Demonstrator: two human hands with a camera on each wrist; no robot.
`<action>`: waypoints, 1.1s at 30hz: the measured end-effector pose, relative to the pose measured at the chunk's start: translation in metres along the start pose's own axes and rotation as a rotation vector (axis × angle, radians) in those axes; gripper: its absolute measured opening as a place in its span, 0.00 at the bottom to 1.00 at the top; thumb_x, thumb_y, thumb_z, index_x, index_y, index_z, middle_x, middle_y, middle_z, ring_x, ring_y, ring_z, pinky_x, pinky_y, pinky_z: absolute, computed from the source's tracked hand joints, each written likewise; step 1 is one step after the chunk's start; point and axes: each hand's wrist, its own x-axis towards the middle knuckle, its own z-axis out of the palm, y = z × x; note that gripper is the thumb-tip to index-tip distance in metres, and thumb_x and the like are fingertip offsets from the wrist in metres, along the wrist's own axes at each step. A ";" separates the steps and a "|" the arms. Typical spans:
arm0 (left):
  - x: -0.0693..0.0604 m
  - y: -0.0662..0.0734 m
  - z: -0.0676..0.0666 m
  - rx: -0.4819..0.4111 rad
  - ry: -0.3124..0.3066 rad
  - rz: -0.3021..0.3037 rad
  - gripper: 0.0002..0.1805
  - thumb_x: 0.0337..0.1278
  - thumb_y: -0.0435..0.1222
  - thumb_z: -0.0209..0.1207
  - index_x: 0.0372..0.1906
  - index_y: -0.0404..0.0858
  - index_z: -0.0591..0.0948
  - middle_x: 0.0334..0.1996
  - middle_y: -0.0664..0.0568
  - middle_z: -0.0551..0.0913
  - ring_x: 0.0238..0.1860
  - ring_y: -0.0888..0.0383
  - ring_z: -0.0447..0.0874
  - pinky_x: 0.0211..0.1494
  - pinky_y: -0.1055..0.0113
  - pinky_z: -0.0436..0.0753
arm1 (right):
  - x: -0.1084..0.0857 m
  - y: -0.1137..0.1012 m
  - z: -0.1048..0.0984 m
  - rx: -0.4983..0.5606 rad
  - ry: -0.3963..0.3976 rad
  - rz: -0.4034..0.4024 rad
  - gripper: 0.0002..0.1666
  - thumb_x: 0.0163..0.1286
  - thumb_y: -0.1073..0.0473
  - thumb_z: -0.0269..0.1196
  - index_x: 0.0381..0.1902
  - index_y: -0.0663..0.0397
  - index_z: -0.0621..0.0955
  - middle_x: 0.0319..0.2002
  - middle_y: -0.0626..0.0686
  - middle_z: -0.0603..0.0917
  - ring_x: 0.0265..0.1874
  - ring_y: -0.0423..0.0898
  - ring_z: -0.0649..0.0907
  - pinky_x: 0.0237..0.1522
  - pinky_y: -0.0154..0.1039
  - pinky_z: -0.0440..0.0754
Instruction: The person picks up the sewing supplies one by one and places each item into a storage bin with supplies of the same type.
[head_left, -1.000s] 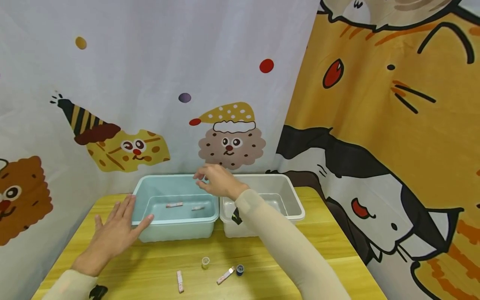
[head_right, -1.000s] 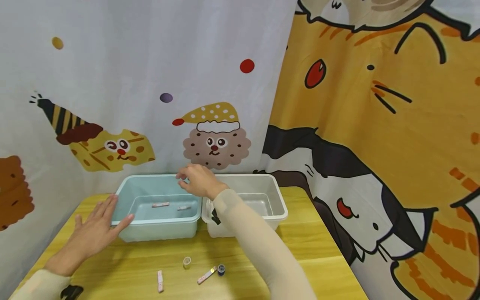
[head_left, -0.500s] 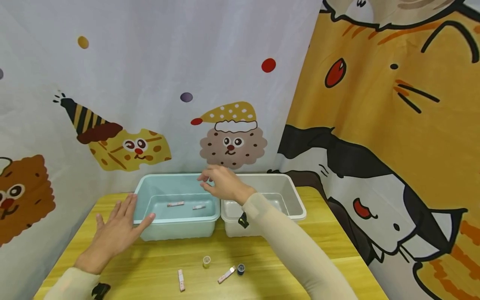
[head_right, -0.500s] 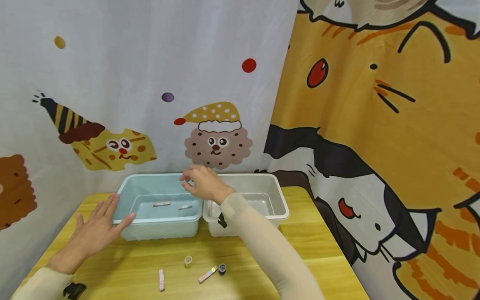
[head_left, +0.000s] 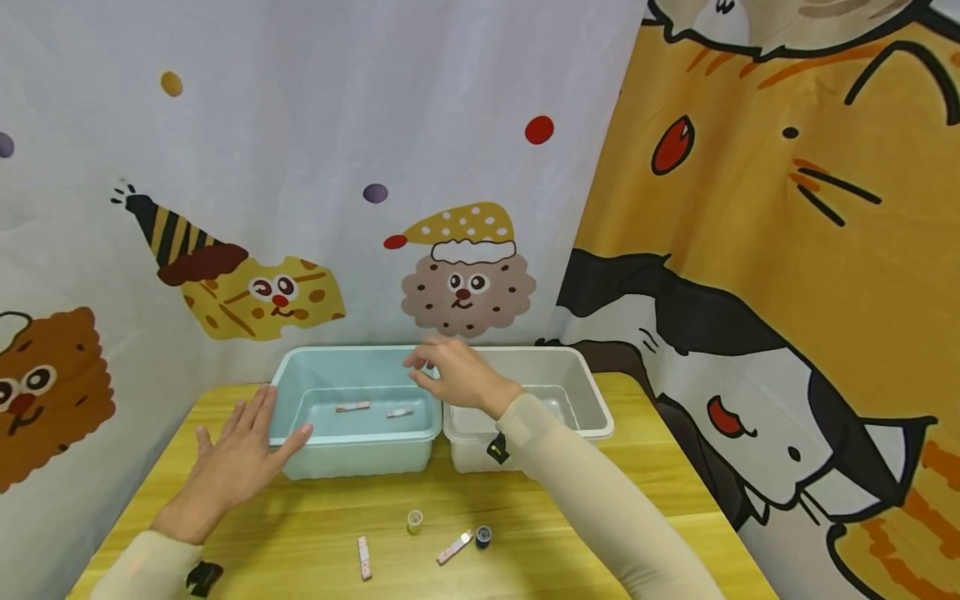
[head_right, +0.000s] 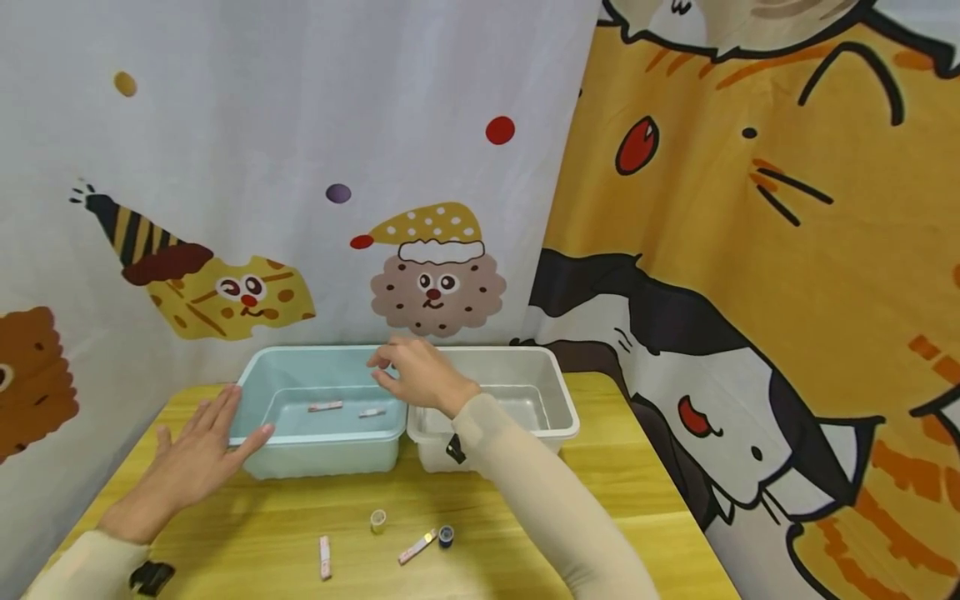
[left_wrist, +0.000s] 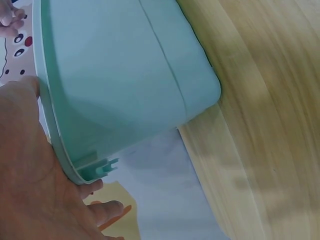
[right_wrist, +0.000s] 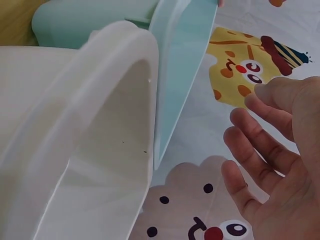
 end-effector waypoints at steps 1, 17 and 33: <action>0.000 0.000 0.000 0.001 0.001 0.001 0.65 0.86 0.77 0.43 0.97 0.29 0.40 0.97 0.28 0.39 0.91 0.13 0.42 0.77 0.00 0.34 | -0.001 0.000 0.001 -0.002 0.002 0.000 0.15 0.90 0.54 0.69 0.65 0.51 0.93 0.57 0.52 0.94 0.57 0.52 0.94 0.62 0.48 0.93; 0.003 0.000 0.001 -0.005 0.002 0.000 0.66 0.86 0.77 0.44 0.97 0.30 0.41 0.97 0.28 0.40 0.92 0.13 0.42 0.77 0.00 0.35 | -0.025 -0.001 0.003 -0.016 0.044 -0.032 0.14 0.88 0.56 0.70 0.64 0.51 0.93 0.57 0.52 0.95 0.53 0.51 0.94 0.57 0.44 0.94; 0.000 0.000 0.001 -0.015 0.008 0.000 0.65 0.86 0.77 0.44 0.97 0.31 0.41 0.97 0.29 0.40 0.92 0.14 0.41 0.77 0.00 0.34 | -0.052 0.000 0.015 0.006 0.059 -0.034 0.13 0.87 0.56 0.71 0.62 0.53 0.94 0.57 0.52 0.96 0.50 0.49 0.94 0.55 0.41 0.94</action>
